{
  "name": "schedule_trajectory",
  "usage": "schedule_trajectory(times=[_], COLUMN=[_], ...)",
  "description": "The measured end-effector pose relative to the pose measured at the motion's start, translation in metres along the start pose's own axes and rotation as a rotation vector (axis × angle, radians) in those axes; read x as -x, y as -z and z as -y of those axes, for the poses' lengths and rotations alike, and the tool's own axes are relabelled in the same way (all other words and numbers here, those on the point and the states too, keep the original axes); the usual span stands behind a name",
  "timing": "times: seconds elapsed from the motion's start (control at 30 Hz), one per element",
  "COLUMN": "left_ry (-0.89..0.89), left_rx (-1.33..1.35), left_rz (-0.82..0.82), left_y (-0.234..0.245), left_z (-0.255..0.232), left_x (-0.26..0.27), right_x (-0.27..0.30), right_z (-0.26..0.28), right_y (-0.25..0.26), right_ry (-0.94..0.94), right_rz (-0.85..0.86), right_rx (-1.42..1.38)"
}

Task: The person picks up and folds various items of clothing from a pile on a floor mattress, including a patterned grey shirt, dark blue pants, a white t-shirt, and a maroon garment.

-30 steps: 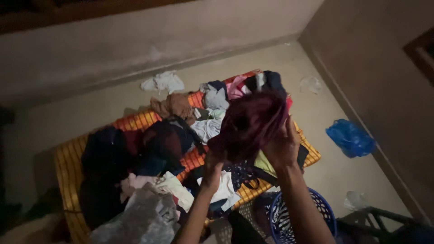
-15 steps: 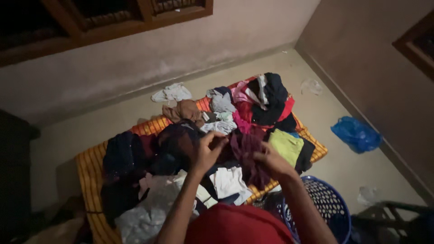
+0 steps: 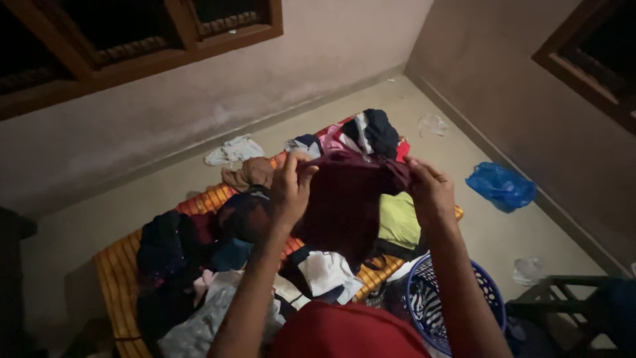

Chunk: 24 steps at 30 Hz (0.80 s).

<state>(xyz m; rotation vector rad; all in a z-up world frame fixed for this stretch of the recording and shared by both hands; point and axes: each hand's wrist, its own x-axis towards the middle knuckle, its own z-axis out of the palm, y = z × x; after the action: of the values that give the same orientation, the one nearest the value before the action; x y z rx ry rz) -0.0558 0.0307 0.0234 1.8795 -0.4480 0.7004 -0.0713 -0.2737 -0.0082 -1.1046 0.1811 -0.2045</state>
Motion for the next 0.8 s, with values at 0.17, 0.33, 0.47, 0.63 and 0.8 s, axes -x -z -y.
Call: schedule_trajectory(times=[0.17,0.33,0.47,0.63,0.8], left_ry=[0.086,-0.066,-0.052,0.007,0.008], left_rx=[-0.107,-0.089,-0.103,-0.101,0.202], left_rz=[0.137,0.135,0.208,0.332,0.435], left_y=[-0.008,0.002,0.009,0.019,0.018], left_z=[-0.007,-0.024,-0.022,-0.009,0.010], left_x=[-0.009,-0.027,-0.038,-0.042,-0.045], right_x=[0.015,0.038,0.033,0.023,0.009], right_z=[0.015,0.033,0.037,0.028,0.016], right_y=[-0.006,-0.022,-0.016,0.007,0.008], right_ry=[0.146,0.313,0.188,0.315,-0.161], right_rz=[-0.024,0.057,-0.117,-0.043,0.101], right_rx=[0.188,0.482,1.020,1.049,0.034])
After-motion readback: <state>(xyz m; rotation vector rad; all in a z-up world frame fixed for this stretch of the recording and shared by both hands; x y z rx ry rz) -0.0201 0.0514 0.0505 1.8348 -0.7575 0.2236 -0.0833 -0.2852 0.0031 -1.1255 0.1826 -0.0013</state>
